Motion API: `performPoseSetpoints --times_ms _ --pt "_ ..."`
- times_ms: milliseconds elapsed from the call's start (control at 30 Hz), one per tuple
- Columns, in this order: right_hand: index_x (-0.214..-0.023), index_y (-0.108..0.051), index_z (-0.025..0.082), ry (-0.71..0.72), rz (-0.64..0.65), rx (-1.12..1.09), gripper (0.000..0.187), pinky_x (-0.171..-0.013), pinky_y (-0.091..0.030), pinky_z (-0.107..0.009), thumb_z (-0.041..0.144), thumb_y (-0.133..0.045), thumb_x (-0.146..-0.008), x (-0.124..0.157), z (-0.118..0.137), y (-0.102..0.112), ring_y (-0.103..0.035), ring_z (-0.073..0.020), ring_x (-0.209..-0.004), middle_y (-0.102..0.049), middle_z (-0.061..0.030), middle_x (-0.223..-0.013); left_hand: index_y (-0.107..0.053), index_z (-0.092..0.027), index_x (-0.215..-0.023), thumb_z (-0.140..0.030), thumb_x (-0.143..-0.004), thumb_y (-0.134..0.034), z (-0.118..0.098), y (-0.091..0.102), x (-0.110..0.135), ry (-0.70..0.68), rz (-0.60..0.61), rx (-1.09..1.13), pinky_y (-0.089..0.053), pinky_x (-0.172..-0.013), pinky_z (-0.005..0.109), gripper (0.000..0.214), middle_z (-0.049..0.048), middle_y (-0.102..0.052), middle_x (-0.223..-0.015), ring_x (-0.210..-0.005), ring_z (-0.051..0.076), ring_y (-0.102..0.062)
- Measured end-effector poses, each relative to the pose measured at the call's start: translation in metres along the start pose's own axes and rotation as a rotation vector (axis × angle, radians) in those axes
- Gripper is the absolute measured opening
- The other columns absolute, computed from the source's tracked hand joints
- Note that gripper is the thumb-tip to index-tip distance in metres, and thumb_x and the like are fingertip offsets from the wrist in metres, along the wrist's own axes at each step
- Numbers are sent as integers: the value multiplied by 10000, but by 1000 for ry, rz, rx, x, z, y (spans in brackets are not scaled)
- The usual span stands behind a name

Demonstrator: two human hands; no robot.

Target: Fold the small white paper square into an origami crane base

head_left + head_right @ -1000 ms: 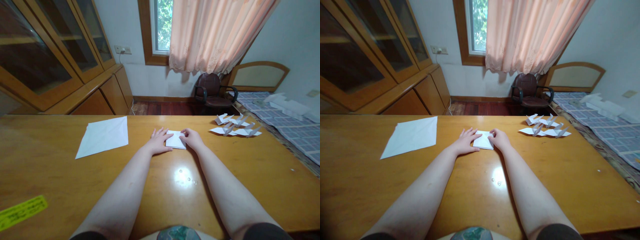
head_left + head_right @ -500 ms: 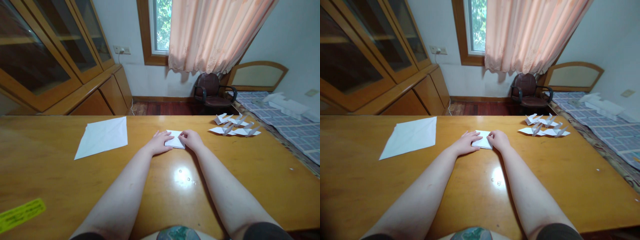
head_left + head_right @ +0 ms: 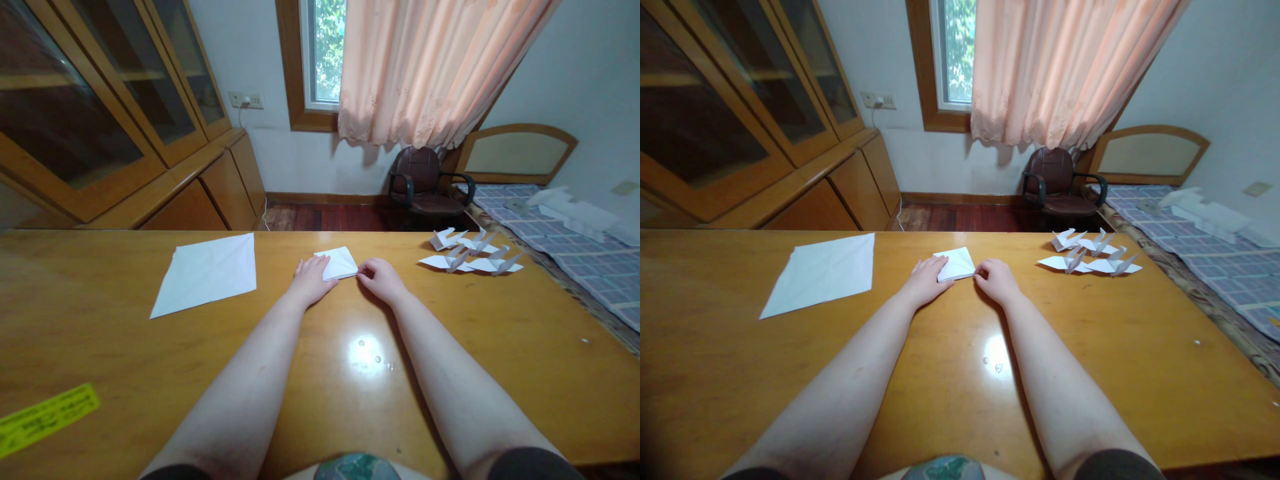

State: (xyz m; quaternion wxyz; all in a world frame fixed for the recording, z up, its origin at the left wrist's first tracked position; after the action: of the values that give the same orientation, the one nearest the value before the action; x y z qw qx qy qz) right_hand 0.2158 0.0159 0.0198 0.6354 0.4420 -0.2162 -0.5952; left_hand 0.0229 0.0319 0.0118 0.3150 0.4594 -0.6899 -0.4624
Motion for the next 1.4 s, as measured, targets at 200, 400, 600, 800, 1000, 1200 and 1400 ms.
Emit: performPoseSetpoints --times_ms 200,400,600,800,1000,1200,1400 --pt "-755 -680 197 -31 -5 33 50 -779 -427 -287 246 -688 -760 0 -3 1 -593 -172 -817 -684 -34 -811 -385 -224 -1437 -498 -826 -577 -1 1 1 6 5 -1 -164 -1174 521 696 109 -404 -1515 -1413 301 -313" --pt "-728 -700 209 -89 -30 64 137 -738 -431 -288 341 -735 -745 1 -5 4 -600 -172 -771 -687 -35 -782 -304 -199 -1475 -514 -803 -602 0 2 0 38 -5 13 -170 -1178 502 800 138 -340 -1547 -1425 286 -300" --pt "-831 -748 225 -33 -48 12 118 -809 -465 -313 318 -731 -760 2 -4 2 -636 -193 -858 -717 -48 -908 -239 -200 -1497 -518 -806 -590 1 0 -1 45 -4 3 -171 -1178 493 838 139 -316 -1558 -1433 301 -283" --pt "-925 -768 238 49 12 36 159 -887 -462 -361 285 -700 -790 2 -2 -6 -621 -221 -941 -711 -68 -1000 -268 -211 -1488 -517 -799 -598 1 -1 -1 52 -5 16 -161 -1179 492 822 134 -326 -1554 -1430 292 -290" --pt "-934 -774 263 88 60 86 162 -897 -445 -382 284 -655 -827 2 3 -7 -593 -228 -956 -701 -67 -1032 -302 -208 -1479 -535 -817 -571 0 -2 -1 41 8 -14 -153 -1179 493 785 142 -321 -1555 -1436 290 -276" --pt "-905 -776 275 61 63 71 140 -905 -440 -388 286 -664 -822 2 1 -8 -587 -225 -961 -699 -57 -1028 -309 -221 -1477 -541 -813 -567 1 -3 -1 44 4 -30 -154 -1177 496 781 134 -305 -1564 -1438 294 -271" --pt "-842 -770 232 8 31 41 96 -869 -454 -365 281 -700 -799 0 -2 -8 -610 -222 -920 -716 -73 -979 -375 -203 -1446 -500 -825 -576 2 -2 -2 40 -35 -19 -193 -1173 479 718 134 -373 -1529 -1404 288 -335"
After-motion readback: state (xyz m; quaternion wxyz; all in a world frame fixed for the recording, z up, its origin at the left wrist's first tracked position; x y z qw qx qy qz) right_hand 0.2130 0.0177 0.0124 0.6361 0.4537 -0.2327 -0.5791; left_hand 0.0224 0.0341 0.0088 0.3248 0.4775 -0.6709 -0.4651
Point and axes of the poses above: each hand's wrist, its own x-axis away from the middle knuckle, its own y-axis out of the back of the hand, z = x × y, the point moved 5 cm from there along -x, towards the middle knuckle
